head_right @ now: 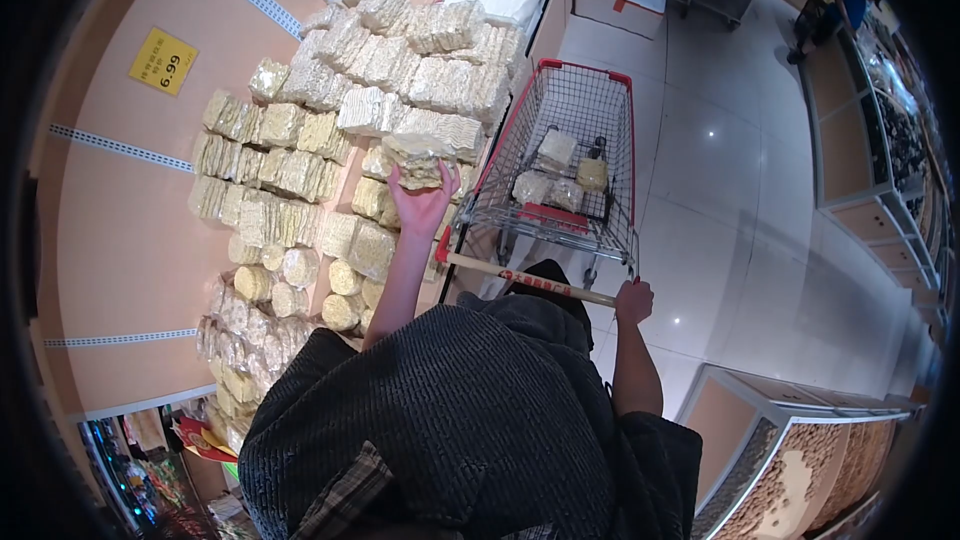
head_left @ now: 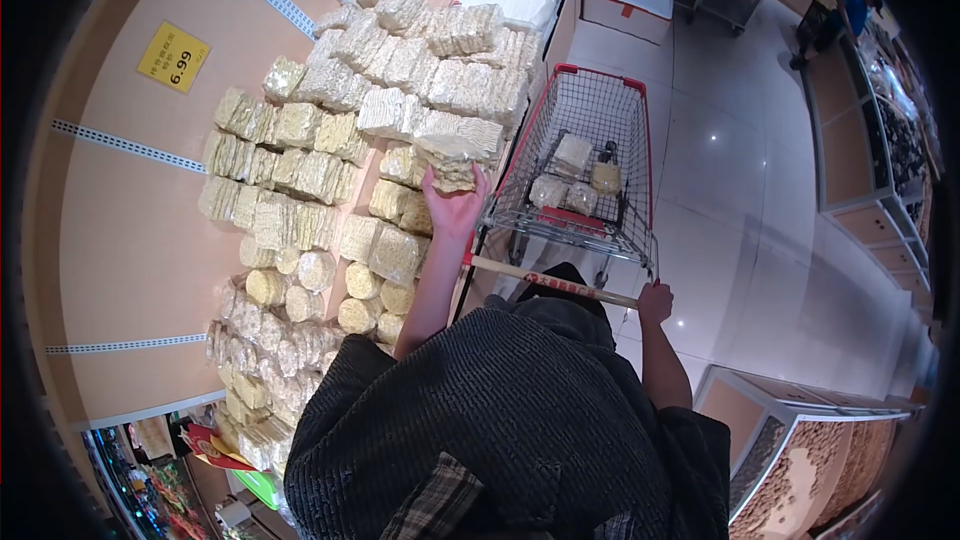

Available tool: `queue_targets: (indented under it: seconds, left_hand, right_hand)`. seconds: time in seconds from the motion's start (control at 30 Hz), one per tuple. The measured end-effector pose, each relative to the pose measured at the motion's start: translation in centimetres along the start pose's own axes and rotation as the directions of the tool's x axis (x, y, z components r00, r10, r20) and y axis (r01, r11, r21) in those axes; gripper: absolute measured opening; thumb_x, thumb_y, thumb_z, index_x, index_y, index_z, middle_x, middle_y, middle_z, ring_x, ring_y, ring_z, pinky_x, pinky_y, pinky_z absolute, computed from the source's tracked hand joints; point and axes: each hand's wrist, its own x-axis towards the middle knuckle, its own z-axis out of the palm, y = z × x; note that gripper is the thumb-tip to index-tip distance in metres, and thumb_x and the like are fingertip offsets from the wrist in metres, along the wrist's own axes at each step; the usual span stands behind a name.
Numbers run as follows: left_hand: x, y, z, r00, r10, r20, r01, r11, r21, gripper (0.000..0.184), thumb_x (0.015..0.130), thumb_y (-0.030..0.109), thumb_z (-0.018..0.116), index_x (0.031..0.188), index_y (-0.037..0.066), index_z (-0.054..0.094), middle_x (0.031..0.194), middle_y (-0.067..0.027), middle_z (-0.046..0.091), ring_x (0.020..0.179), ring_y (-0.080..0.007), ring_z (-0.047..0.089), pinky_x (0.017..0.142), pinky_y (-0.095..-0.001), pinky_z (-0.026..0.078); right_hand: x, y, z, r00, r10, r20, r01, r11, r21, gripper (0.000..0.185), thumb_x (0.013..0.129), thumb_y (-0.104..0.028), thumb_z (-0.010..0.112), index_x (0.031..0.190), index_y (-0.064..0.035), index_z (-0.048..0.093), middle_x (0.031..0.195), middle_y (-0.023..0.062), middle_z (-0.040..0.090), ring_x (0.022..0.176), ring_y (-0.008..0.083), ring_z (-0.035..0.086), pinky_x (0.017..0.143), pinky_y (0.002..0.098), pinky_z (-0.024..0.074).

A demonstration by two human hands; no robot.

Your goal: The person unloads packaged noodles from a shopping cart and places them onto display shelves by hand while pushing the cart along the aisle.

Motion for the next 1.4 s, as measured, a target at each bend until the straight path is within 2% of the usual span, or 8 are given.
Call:
queue_targets:
  seconds: [0.37,0.47,0.57,0.67,0.87,1.07,1.27,1.4]
  left_hand:
    - [-1.2,-0.2,-1.3,0.998,0.0,-0.064,0.003,0.999,0.048,0.078,0.078,0.031,0.087,0.139,0.003,0.048,0.131,-0.0193,0.047,0.119,-0.0382,0.044,0.107,-0.0464,0.055]
    - [-1.3,0.3,-1.9,0.997,0.028,-0.074,-0.021,0.996,0.084,0.075,0.083,0.033,0.083,0.141,0.002,0.047,0.135,-0.0203,0.051,0.121,-0.0379,0.051,0.112,-0.0513,0.05]
    - [-2.0,0.5,-1.8,0.99,-0.047,-0.131,0.04,0.998,-0.053,0.075,0.083,0.033,0.083,0.141,0.001,0.047,0.137,-0.0217,0.049,0.122,-0.0389,0.05,0.113,-0.0517,0.05]
    - [-2.2,0.6,-1.6,0.989,-0.056,-0.141,0.043,0.995,-0.089,0.075,0.083,0.031,0.083,0.141,0.0,0.046,0.137,-0.0215,0.05,0.123,-0.0391,0.049,0.112,-0.0508,0.051]
    - [-1.9,0.8,-2.2,0.994,0.0,-0.11,-0.002,1.0,-0.024,0.076,0.082,0.031,0.084,0.141,-0.001,0.047,0.135,-0.0212,0.05,0.122,-0.0392,0.05,0.111,-0.0504,0.052]
    - [-1.7,0.9,-2.5,0.981,-0.083,-0.174,0.065,0.992,-0.11,0.071,0.083,0.03,0.084,0.137,0.001,0.049,0.135,-0.0201,0.051,0.121,-0.0375,0.051,0.107,-0.0496,0.053]
    - [-1.4,0.4,-3.0,0.989,-0.024,-0.144,0.025,1.0,0.005,0.068,0.083,0.029,0.082,0.137,0.003,0.05,0.131,-0.0189,0.051,0.119,-0.0367,0.05,0.106,-0.0493,0.052]
    - [-1.4,0.2,-2.6,0.979,-0.09,-0.182,0.076,0.994,-0.082,0.067,0.084,0.029,0.082,0.136,0.002,0.05,0.13,-0.0189,0.051,0.118,-0.0363,0.05,0.106,-0.0489,0.052]
  right_hand:
    - [0.2,0.3,0.2,1.0,-0.02,-0.013,0.02,1.0,-0.003,0.032,0.088,-0.027,0.061,0.103,-0.0012,0.073,0.107,0.0226,0.073,0.101,0.041,0.072,0.088,0.0518,0.0571]
    - [0.2,0.1,0.1,1.0,-0.017,-0.022,0.017,1.0,-0.003,0.032,0.087,-0.027,0.062,0.102,-0.0014,0.073,0.107,0.0224,0.073,0.101,0.0406,0.072,0.088,0.0516,0.0572]
    - [0.1,-0.1,0.1,1.0,-0.005,-0.016,0.005,1.0,0.004,0.032,0.087,-0.027,0.062,0.102,-0.0015,0.073,0.107,0.0225,0.073,0.101,0.0406,0.072,0.088,0.0513,0.0573]
    - [0.4,0.0,0.3,1.0,-0.004,-0.016,0.004,1.0,0.003,0.032,0.087,-0.027,0.062,0.104,-0.0016,0.073,0.107,0.0228,0.073,0.101,0.0407,0.072,0.088,0.0514,0.0572]
    - [0.6,0.1,0.5,0.999,-0.02,-0.025,0.02,1.0,0.003,0.034,0.087,-0.028,0.062,0.105,-0.0009,0.072,0.107,0.0236,0.073,0.101,0.0413,0.072,0.089,0.0518,0.0568]
    - [0.7,0.2,0.7,1.0,-0.009,-0.023,0.009,1.0,0.015,0.034,0.088,-0.028,0.062,0.105,-0.0007,0.073,0.108,0.0233,0.073,0.102,0.0419,0.071,0.09,0.0522,0.0562]
    - [0.5,0.1,0.9,1.0,-0.006,-0.023,0.007,1.0,0.029,0.034,0.087,-0.028,0.062,0.105,-0.0009,0.073,0.107,0.0234,0.073,0.103,0.042,0.071,0.09,0.0518,0.0563]
    - [0.5,-0.1,1.1,0.999,-0.007,-0.04,0.008,0.999,0.035,0.034,0.087,-0.028,0.062,0.104,-0.001,0.074,0.106,0.0232,0.074,0.102,0.0414,0.072,0.09,0.0514,0.0567]
